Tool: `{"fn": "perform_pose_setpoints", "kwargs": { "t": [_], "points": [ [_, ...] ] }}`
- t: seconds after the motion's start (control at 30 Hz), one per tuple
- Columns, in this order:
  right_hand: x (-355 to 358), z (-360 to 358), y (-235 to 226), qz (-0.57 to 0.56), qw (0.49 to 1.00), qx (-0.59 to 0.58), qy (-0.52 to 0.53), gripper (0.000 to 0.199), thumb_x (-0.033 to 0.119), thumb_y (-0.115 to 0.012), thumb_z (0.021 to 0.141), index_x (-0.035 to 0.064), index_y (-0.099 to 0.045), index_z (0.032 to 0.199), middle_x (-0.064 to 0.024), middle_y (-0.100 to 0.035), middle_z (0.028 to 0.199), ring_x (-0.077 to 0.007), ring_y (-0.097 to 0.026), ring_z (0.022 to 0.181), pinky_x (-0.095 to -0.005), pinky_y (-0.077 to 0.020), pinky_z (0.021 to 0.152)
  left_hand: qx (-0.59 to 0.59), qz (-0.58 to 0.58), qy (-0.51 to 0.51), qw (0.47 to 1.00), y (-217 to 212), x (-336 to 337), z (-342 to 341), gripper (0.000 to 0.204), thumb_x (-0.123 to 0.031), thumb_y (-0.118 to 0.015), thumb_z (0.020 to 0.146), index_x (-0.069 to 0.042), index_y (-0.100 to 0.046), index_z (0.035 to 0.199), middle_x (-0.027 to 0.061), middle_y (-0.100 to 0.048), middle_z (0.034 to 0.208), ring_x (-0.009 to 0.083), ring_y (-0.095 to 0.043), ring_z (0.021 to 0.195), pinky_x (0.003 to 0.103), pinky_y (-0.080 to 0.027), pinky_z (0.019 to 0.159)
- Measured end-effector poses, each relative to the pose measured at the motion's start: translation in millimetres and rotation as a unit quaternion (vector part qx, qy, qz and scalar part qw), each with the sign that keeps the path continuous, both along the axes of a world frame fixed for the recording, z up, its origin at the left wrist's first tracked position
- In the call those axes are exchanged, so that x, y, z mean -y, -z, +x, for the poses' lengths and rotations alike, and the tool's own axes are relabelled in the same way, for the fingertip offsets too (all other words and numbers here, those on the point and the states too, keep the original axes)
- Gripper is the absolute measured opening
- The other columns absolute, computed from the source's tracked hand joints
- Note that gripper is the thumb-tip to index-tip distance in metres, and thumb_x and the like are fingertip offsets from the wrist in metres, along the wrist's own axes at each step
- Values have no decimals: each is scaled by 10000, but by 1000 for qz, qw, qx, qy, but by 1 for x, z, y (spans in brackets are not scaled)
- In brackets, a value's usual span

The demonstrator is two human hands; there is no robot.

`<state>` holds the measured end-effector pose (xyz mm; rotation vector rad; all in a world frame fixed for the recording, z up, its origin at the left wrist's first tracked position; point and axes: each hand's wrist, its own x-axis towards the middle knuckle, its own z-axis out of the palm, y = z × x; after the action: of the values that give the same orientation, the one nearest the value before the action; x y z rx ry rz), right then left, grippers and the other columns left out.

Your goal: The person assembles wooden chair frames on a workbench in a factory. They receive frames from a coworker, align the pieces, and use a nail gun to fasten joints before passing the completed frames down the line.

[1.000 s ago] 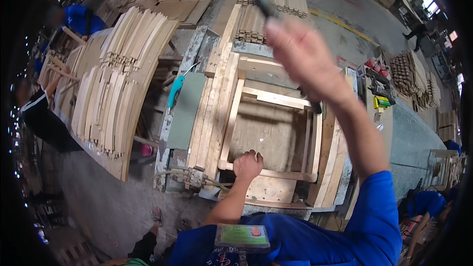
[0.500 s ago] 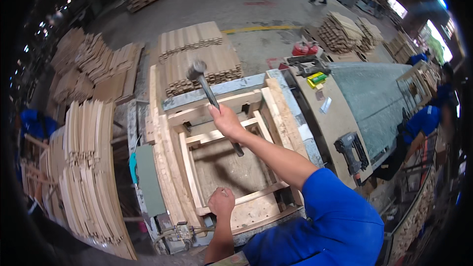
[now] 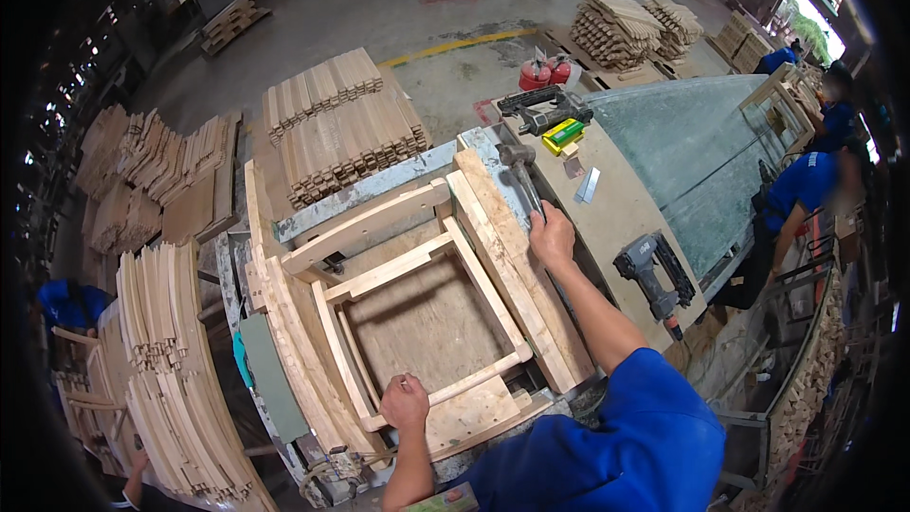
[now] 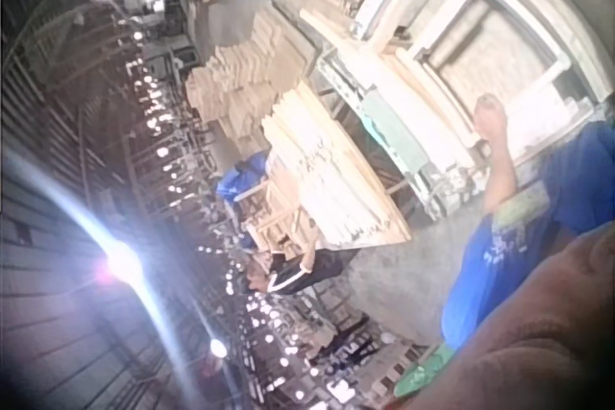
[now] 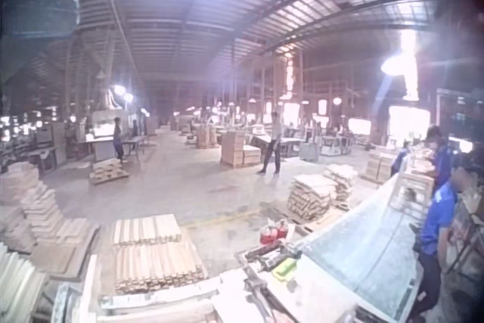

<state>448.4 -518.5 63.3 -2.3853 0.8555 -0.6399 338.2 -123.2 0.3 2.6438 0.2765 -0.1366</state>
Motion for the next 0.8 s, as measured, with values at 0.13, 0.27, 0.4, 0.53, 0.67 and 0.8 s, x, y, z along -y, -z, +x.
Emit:
{"fn": "perform_pose_setpoints", "kwargs": {
  "t": [0.13, 0.27, 0.4, 0.53, 0.67, 0.8],
  "points": [
    [-20, 11, 8, -71, 989, -117, -57, 399, 262, -614, 992, 59, -657, 1333, -234, -614, 1285, -422, -610, 1119, -521, -515, 945, 25, 30, -6, 999, 1, -2, 0, 227, -300, -654, 904, -102, -764, 907, 145, -740, 805, 367, -720, 779, 489, -558, 733],
    [8, -11, 2, -53, 981, -145, -115, 390, 287, -623, 993, 84, -669, 1324, -231, -499, 1447, -455, -474, 1301, -583, -466, 1002, 47, 35, 7, 998, 9, 6, 0, 223, -296, -650, 892, -107, -768, 906, 159, -735, 829, 386, -715, 794, 504, -556, 730],
    [19, -87, -29, -68, 988, -6, -139, 399, 214, -684, 939, 7, -662, 1279, -249, -547, 1388, -429, -554, 1214, -526, -475, 1009, 2, 51, -7, 999, 10, -3, -8, 236, -308, -643, 902, -109, -766, 939, 154, -733, 826, 384, -713, 790, 507, -551, 733],
    [82, -204, -26, -194, 976, -88, 40, 589, 187, -754, 880, 18, -533, 1400, -275, -606, 1190, -452, -610, 1086, -520, -492, 959, -18, 4, 32, 999, 15, -4, -2, 264, -289, -628, 926, -65, -756, 981, 181, -737, 900, 398, -705, 858, 496, -549, 787],
    [123, -246, -2, -201, 947, -248, -33, 726, 227, -669, 952, -63, -334, 1527, -301, -586, 1228, -478, -602, 1104, -542, -502, 943, 54, -81, 98, 990, 33, -7, 3, 205, -181, -646, 912, -29, -747, 1004, 201, -733, 970, 406, -694, 906, 480, -544, 834],
    [132, -248, -4, -211, 949, -223, -65, 640, 276, -656, 975, -17, -417, 1491, -266, -655, 1091, -454, -660, 991, -522, -536, 899, 103, -203, 137, 964, 19, 25, -8, 191, -174, -657, 937, -33, -743, 1033, 190, -740, 1010, 383, -708, 926, 450, -554, 853]
  ]
}}
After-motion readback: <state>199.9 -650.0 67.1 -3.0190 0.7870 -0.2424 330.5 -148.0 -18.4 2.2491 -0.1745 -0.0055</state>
